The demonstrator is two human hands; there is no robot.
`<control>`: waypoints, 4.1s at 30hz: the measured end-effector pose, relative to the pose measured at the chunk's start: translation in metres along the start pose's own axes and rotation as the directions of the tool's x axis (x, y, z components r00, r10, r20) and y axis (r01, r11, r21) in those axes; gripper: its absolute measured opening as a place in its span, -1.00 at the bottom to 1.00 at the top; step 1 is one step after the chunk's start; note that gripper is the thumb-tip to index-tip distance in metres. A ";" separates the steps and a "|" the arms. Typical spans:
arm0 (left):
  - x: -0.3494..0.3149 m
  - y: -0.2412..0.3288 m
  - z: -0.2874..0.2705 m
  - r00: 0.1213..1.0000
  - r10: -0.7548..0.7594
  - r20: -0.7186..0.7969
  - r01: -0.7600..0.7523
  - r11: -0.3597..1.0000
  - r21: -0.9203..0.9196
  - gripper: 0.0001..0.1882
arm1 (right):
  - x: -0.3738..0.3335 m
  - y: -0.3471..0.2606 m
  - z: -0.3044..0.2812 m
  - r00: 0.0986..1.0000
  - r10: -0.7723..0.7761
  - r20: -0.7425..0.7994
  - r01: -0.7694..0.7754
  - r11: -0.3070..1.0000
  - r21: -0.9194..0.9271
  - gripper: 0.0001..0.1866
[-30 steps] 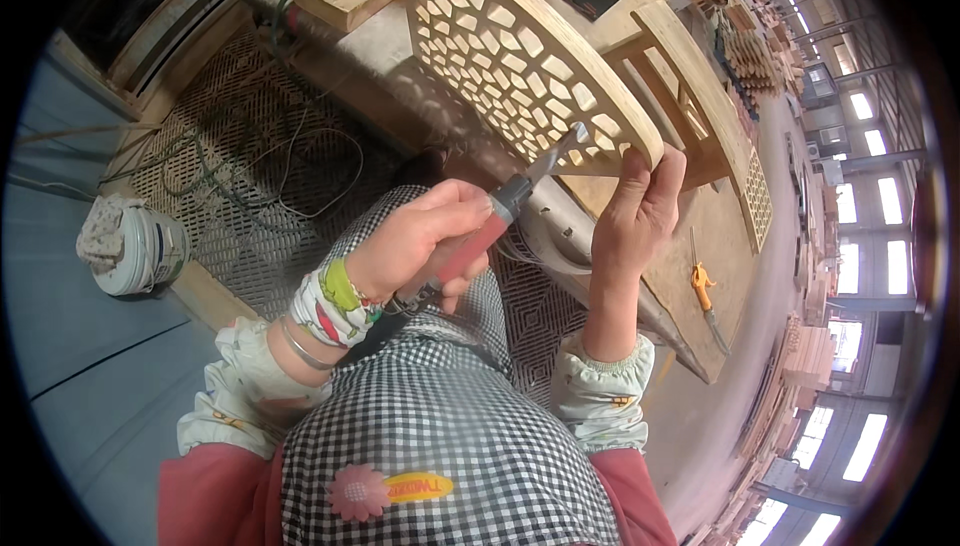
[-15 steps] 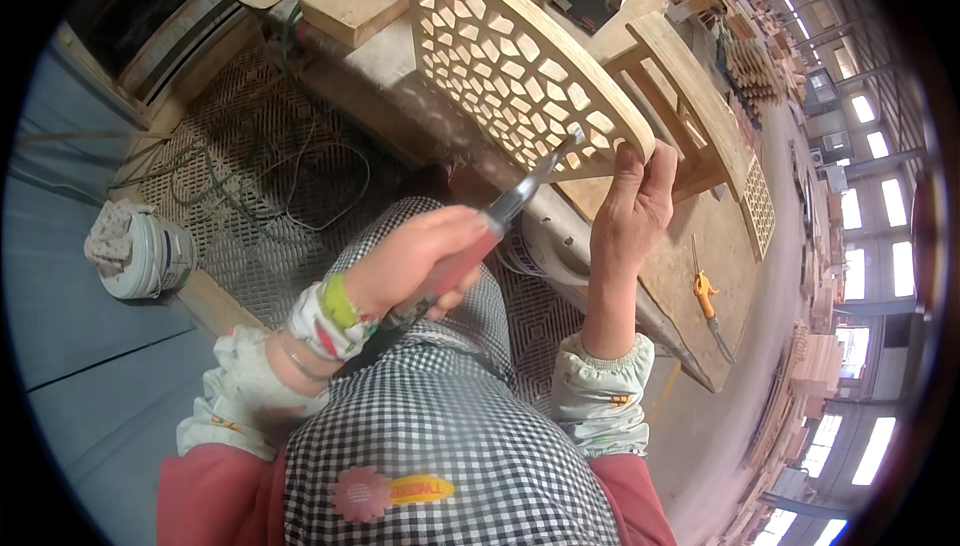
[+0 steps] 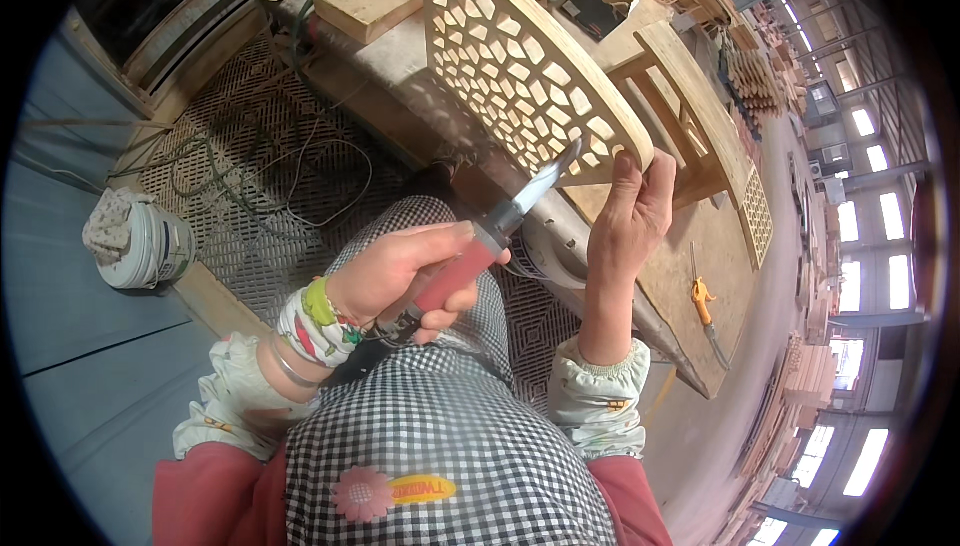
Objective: The person uses a small pneumatic tool to sand the edges and interior geometric cutouts of a wooden panel, holding the panel with one hand and guiding the tool with the other.
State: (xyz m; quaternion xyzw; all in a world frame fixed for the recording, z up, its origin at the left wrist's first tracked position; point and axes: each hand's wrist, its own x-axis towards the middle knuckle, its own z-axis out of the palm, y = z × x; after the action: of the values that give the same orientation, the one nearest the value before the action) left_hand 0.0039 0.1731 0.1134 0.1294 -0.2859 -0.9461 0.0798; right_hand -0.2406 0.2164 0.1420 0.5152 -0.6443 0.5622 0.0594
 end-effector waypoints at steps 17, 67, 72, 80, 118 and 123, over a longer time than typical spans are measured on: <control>0.013 0.003 0.004 0.997 0.057 -0.052 -0.057 0.998 0.003 -0.52 | -0.007 0.007 0.000 0.999 -0.033 -0.017 0.033 0.999 0.013 -0.77; 0.011 0.009 0.014 0.949 0.224 -0.220 -0.074 0.841 0.537 -0.70 | 0.010 -0.005 -0.002 0.995 0.101 -0.009 -0.101 0.993 -0.053 -0.81; -0.014 -0.002 0.035 0.789 0.549 -0.278 -0.040 0.497 0.867 -0.52 | 0.005 -0.006 0.002 0.999 0.028 -0.023 -0.030 0.996 -0.089 -0.84; -0.013 -0.001 0.054 0.697 0.700 -0.154 0.077 0.141 0.987 -0.53 | -0.008 -0.018 -0.004 0.999 -0.025 0.042 0.034 0.974 -0.224 -0.81; 0.007 -0.004 0.053 0.684 0.721 -0.109 0.110 0.046 0.993 -0.49 | -0.002 -0.018 -0.011 0.997 -0.009 0.081 0.015 0.997 -0.071 -0.75; 0.014 0.002 0.050 0.710 0.693 -0.127 0.068 0.111 0.991 -0.51 | -0.004 -0.016 -0.012 0.995 0.001 0.095 0.008 0.996 -0.092 -0.75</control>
State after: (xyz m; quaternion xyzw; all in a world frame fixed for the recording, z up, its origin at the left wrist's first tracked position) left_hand -0.0240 0.1945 0.1518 0.3600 -0.7923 -0.4074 0.2771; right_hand -0.2331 0.2311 0.1546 0.5392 -0.6707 0.5066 0.0532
